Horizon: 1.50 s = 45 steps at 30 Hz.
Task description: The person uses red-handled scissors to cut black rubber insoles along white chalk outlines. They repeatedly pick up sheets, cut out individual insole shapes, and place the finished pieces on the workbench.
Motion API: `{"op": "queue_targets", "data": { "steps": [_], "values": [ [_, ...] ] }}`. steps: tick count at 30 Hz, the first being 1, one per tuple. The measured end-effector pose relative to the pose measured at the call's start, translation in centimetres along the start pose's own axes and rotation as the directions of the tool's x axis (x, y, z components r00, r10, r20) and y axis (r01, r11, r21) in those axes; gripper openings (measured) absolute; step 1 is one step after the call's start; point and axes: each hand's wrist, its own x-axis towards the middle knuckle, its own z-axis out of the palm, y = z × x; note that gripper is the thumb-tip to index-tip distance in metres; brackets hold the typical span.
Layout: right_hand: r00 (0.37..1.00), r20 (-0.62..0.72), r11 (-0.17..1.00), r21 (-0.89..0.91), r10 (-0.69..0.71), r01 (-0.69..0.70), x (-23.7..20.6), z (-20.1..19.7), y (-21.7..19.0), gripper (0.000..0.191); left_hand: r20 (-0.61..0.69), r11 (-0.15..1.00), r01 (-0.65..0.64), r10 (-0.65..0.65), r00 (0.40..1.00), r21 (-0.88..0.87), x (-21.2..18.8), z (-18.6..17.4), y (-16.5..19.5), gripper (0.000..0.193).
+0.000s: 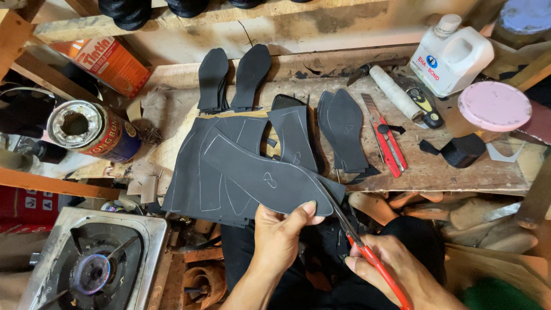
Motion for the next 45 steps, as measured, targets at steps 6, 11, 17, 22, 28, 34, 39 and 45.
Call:
{"op": "queue_targets", "data": {
  "steps": [6,11,17,22,28,34,39,45],
  "values": [
    [0.999,-0.037,1.0,0.001,-0.016,0.016,0.0,0.3,0.8,0.022,-0.001,1.0,0.008,-0.008,1.0,0.019,0.2,-0.3,-0.2,0.012],
    [0.997,-0.058,0.996,-0.076,-0.052,0.047,0.1,0.7,1.5,0.027,0.033,1.0,0.008,-0.009,0.999,0.007,0.2,-0.6,0.0,0.011],
    [1.0,-0.01,0.999,-0.026,-0.024,0.024,0.1,0.9,0.9,0.029,0.037,0.999,0.018,-0.02,0.999,0.046,0.3,-0.8,0.1,0.017],
    [0.998,-0.015,0.998,-0.041,-0.055,0.054,0.8,0.8,-0.5,0.022,0.068,0.995,0.052,-0.058,0.996,0.082,-0.3,-0.5,-0.3,0.016],
    [0.999,0.031,0.997,-0.07,-0.013,0.015,0.6,0.9,-1.4,0.023,-0.034,0.992,-0.041,0.045,0.998,0.119,0.5,-0.6,0.2,0.021],
    [0.997,-0.005,0.994,-0.084,0.072,-0.072,0.6,1.1,-1.7,0.02,-0.066,0.99,-0.054,0.063,0.996,0.132,0.5,-0.3,0.6,0.027],
    [0.998,0.009,0.997,-0.057,0.059,-0.059,0.5,1.1,-1.3,0.023,-0.069,0.991,-0.034,0.043,0.997,0.128,0.5,-0.2,0.7,0.027],
    [0.997,-0.001,0.997,0.005,0.076,-0.076,0.5,1.6,-0.3,0.021,-0.05,0.993,-0.045,0.051,0.997,0.109,0.3,-0.3,0.4,0.025]
  ]
}}
